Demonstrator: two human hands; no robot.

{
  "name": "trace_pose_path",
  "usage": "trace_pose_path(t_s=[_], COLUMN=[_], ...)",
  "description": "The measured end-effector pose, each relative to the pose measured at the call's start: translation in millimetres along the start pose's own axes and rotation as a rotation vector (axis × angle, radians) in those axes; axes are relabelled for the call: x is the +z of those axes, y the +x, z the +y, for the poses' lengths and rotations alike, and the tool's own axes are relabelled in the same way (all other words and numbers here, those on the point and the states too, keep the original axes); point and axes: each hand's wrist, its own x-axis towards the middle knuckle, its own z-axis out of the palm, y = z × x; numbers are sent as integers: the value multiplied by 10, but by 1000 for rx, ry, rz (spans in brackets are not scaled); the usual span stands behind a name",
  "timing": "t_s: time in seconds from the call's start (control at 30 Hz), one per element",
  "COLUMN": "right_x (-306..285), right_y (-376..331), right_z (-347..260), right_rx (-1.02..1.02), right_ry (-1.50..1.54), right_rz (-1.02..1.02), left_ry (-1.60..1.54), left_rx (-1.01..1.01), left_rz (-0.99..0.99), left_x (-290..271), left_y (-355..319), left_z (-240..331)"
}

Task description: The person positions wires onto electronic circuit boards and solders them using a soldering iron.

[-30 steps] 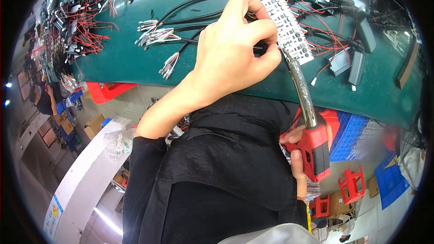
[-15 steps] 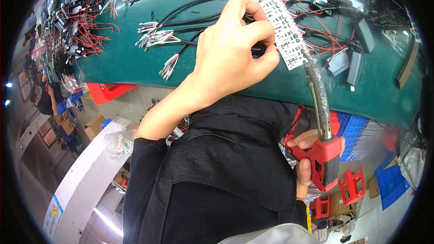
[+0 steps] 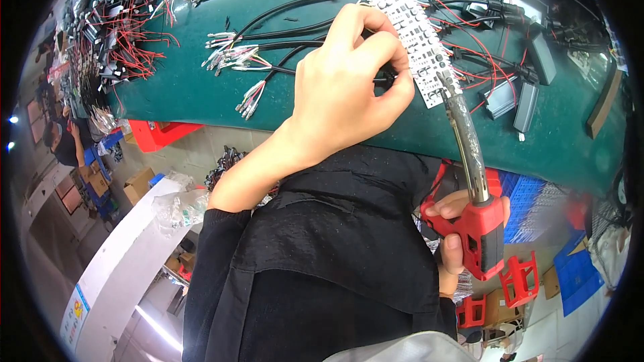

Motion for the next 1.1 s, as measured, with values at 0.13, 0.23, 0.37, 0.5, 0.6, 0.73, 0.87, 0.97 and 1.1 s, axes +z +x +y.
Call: trace_pose_path(t_s=[0.13, 0.23, 0.37, 0.5, 0.6, 0.73, 0.87, 0.97, 1.1], right_x=[-26, -54, -12, 9, 0, -70, -13, 23, -5], right_y=[19, 35, 49, 71, 84, 101, 69, 33, 32], right_z=[12, -9, -33, -40, -42, -45, -45, -2, 46], right_rx=[-55, -14, -30, -38, 0, 18, 170, 203, 209], right_ry=[-19, -50, 23, 22, 2, -164, -204, -173, -183], right_rz=[-8, -22, 55, 31, -18, -109, -56, 6, -14], left_ry=[-76, -105, -90, -99, -86, -121, -109, -108, -108], left_rx=[-23, -15, 38, 1, -37, -16, -11, 5, -3], left_rz=[73, 33, 31, 100, 129, 118, 119, 116, 122], left_x=[6, -10, 3, 50, 51, 40, 40, 49, 46], left_y=[-8, -32, -17, -31, -4, 12, 13, 17, 21], left_z=[-18, -12, -19, -30, -49, -61, -64, -82, -77])
